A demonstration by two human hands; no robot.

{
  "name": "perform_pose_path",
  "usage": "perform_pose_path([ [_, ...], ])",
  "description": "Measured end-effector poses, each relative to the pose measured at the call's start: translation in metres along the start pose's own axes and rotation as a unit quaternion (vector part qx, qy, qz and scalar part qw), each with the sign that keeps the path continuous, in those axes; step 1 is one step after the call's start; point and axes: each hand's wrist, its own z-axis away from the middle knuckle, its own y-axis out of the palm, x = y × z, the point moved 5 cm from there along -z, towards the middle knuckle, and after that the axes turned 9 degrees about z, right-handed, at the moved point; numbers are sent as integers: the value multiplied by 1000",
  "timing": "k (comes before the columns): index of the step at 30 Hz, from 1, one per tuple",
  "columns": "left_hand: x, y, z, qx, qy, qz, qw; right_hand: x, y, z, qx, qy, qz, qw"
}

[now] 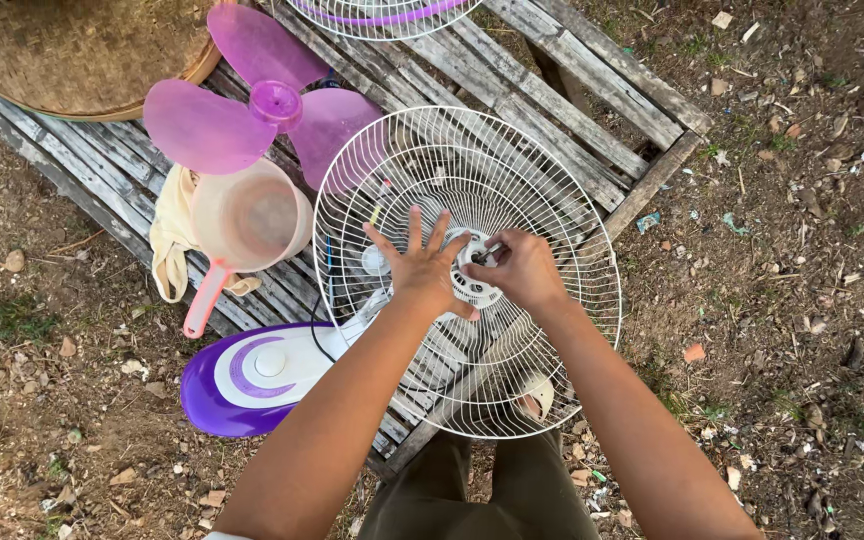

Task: The person services an electric standing fan on a wooden pallet outdoors. They use a screwdriver to unscrew the rear cap of the fan motor housing, remove the front grill and the purple fan blade, brush the blade, and wipe it with a cloth.

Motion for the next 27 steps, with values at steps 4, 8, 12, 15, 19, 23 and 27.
perform_pose_path([
  [4,-4,-1,1,-13,1,5,1000,-3,-1,5,47,82,0,995],
  [8,-5,1,-2,-22,8,15,1000,-2,-5,5,61,-32,-68,995],
  [12,-2,4,-4,-24,10,4,1000,-10,-1,2,92,-89,-111,985],
  [15,1,3,-5,-14,6,4,1000,-12,4,-3,83,-100,-89,988],
  [19,2,-1,-3,-10,5,-1,1000,-8,7,-5,40,-88,-55,994],
  [23,4,-1,-2,5,1,-17,1000,-10,12,-6,33,-8,-20,999],
  [27,4,-2,-2,2,0,-11,1000,-11,17,-8,43,74,9,996],
])
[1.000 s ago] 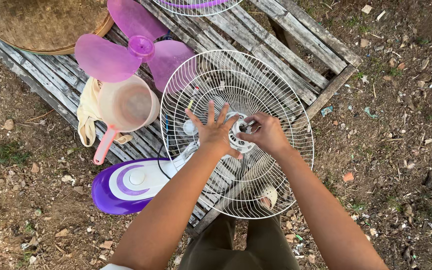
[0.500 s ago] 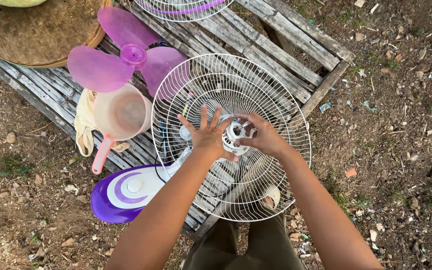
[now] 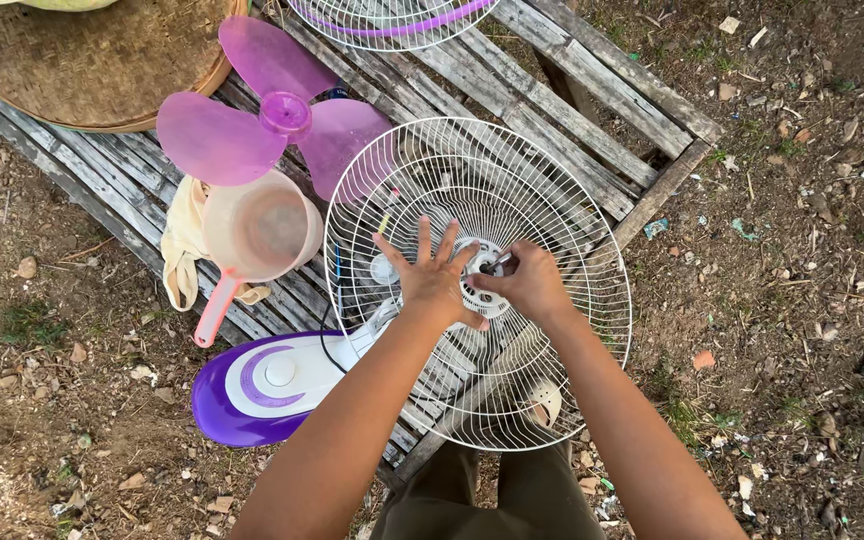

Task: The person services an electric standing fan on a wooden pallet outdoors. They use a screwdriver to unscrew the rear cap of the fan motor housing, remove the front grill and the purple fan blade, brush the blade, and wipe it with a cloth.

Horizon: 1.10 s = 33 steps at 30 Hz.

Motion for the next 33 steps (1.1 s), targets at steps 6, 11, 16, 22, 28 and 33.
perform_pose_path([
  [6,-6,-2,-1,-13,2,14,1000,-9,-10,2,36,24,-18,999],
  [11,-5,6,-7,-22,3,8,1000,-15,-23,8,50,-81,-151,984],
  [16,-3,8,-7,-19,4,11,1000,2,-15,11,35,-186,-113,975],
  [22,-4,4,0,-13,2,3,1000,5,-8,13,-12,-155,-87,984],
  [28,-2,6,2,-14,0,15,1000,-3,3,7,-53,-76,-86,992],
  [33,-10,6,4,-27,-1,10,1000,-7,-2,8,-51,-4,-19,999],
])
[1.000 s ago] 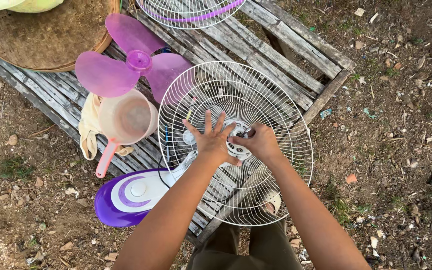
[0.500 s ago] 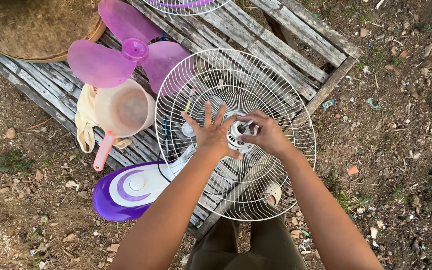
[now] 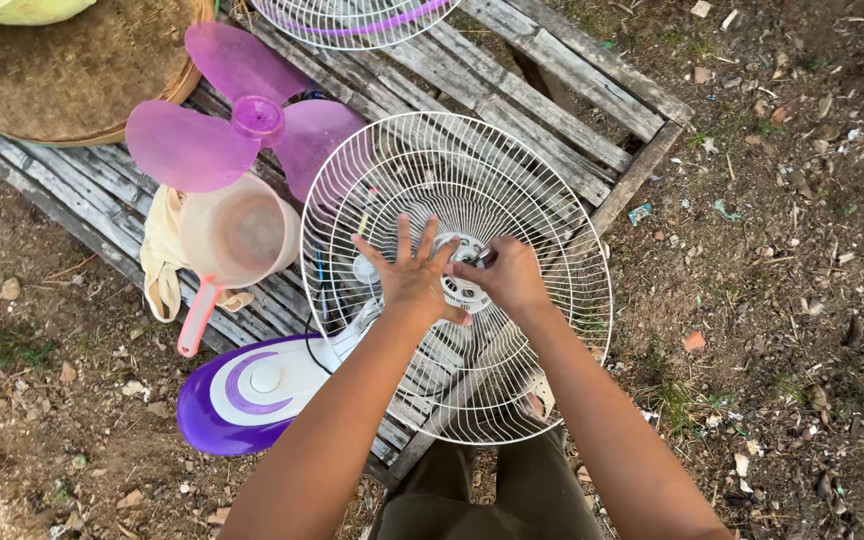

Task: The person services an electric standing fan on a wooden pallet outdoors. They use a screwdriver to unscrew the rear cap of the fan motor housing, remove the front grill and the purple fan blade, brush the blade, and wipe it with a cloth.

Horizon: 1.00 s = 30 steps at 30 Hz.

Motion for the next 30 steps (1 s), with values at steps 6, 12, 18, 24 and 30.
perform_pose_path([
  [6,-2,5,-1,-14,4,0,1000,-1,-26,8,42,-94,-45,994],
  [12,1,9,-2,-3,5,-2,1000,8,-19,14,44,-205,-75,975],
  [18,4,4,4,9,5,-3,1000,10,-3,15,-32,-180,-48,982],
  [24,7,2,1,14,4,-4,1000,3,10,9,-54,-86,-71,992],
  [30,4,-2,2,12,0,-4,1000,9,4,9,-58,-54,-50,996],
])
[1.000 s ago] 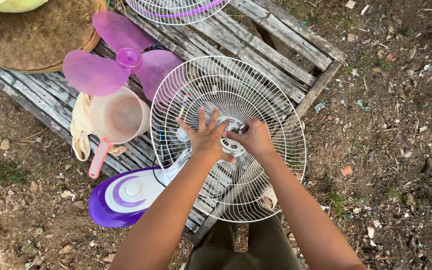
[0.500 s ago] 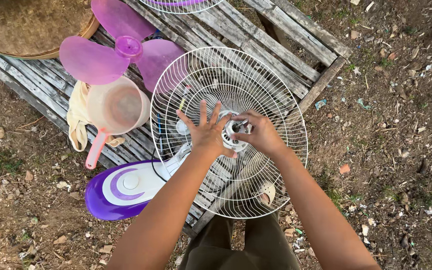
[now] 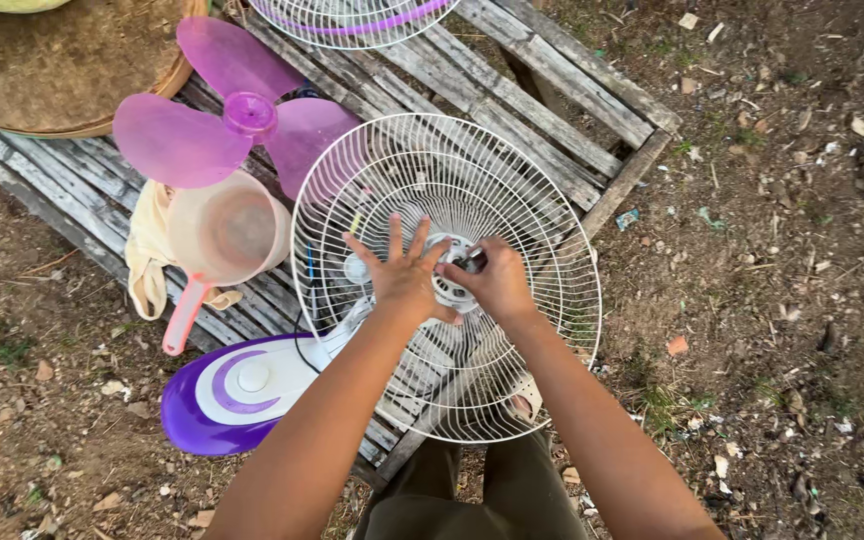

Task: The person services an electric standing fan on a wooden pallet outdoors. They use a screwdriver to unscrew the rear cap of the fan motor housing, remove the front grill and the purple fan blade, brush the blade, and wipe it with a cloth.

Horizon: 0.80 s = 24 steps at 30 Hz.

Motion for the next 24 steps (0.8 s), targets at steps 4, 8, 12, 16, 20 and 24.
perform_pose_path([
  [4,0,1,-1,-9,6,11,1000,-5,-15,-2,126,-24,-59,990],
  [8,2,5,-4,-12,4,1,1000,0,-22,-2,147,-122,-47,981],
  [12,4,5,-6,-1,4,-1,1000,4,-14,-8,141,-94,-28,985],
  [16,5,1,-3,14,-1,-4,1000,3,-10,-9,130,-37,2,991],
  [20,5,-1,-1,3,4,-3,1000,6,-11,-8,61,-88,9,994],
  [24,4,1,-3,-4,5,2,1000,-4,-1,-9,53,6,41,998],
])
